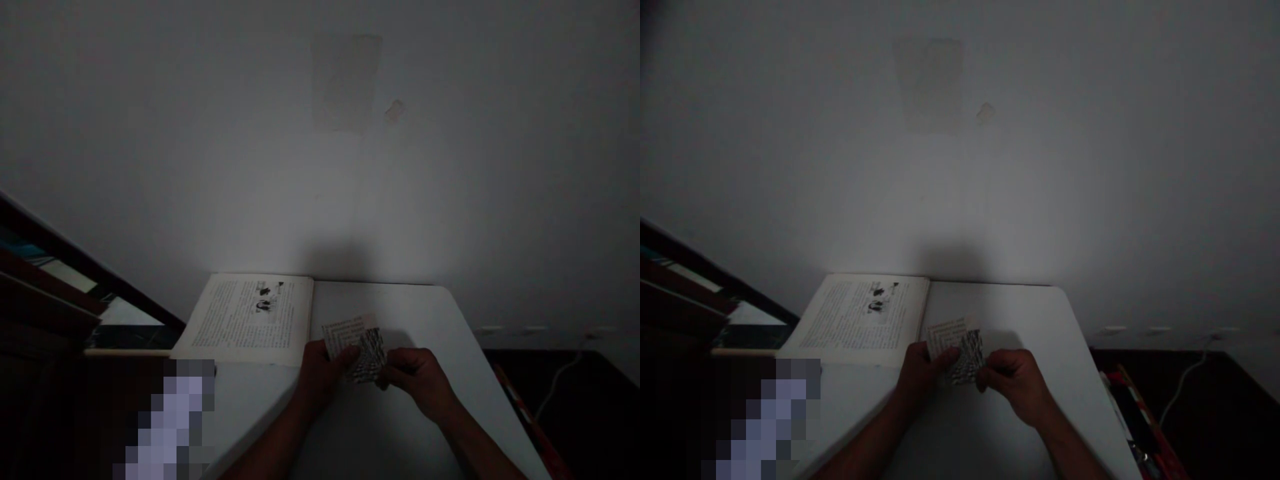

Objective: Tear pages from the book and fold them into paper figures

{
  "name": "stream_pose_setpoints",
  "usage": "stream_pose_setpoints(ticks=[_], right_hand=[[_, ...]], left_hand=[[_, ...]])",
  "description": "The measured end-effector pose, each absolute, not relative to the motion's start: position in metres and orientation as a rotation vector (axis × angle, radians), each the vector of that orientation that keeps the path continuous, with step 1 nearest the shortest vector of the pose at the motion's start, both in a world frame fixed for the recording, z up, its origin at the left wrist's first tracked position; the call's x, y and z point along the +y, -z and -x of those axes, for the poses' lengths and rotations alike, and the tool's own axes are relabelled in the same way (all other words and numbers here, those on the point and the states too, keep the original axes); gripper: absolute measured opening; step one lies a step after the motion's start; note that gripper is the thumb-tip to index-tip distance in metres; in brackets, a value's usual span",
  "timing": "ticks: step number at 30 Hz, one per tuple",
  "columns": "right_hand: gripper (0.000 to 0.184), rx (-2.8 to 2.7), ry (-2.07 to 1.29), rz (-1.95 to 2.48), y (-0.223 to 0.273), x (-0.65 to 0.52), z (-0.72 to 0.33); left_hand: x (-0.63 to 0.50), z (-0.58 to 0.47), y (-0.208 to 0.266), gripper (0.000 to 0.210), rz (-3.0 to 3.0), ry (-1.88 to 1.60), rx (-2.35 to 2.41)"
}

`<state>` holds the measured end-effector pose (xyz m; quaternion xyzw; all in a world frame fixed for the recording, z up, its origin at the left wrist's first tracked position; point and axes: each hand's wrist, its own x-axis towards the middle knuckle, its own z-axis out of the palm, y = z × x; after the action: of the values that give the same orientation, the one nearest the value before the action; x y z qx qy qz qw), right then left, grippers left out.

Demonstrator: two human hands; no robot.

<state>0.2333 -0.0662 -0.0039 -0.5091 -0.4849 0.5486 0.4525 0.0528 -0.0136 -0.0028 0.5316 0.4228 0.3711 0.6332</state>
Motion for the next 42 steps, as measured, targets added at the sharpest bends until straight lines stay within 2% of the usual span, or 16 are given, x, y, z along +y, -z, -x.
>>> stream_pose_setpoints(ticks=[10, 21, 29, 36, 39, 42], right_hand=[[0.020, -1.191, -1.345, 1.273, 0.001, -0.066, -0.233], [0.016, -1.165, -1.247, 1.292, 0.000, -0.063, -0.232], [0.025, -1.135, -1.235, 1.286, 0.000, -0.064, -0.232], [0.023, -0.971, -1.101, 1.365, 0.006, -0.064, -0.236], [0.022, -0.941, -1.022, 1.384, 0.008, -0.064, -0.238], [0.019, -0.947, -0.933, 1.392, 0.007, -0.065, -0.240]], left_hand=[[-0.014, -0.054, -0.003, 0.031, -1.151, -0.895, 0.984], [-0.012, -0.052, 0.001, 0.033, -1.212, -0.935, 0.970], [-0.015, -0.055, -0.004, 0.032, -1.260, -0.929, 0.955], [-0.008, -0.041, -0.008, 0.031, -1.565, -1.231, 1.127], [-0.008, -0.034, -0.012, 0.039, -1.612, -1.197, 1.155], [-0.007, -0.031, -0.010, 0.036, -1.661, -1.108, 1.094]])
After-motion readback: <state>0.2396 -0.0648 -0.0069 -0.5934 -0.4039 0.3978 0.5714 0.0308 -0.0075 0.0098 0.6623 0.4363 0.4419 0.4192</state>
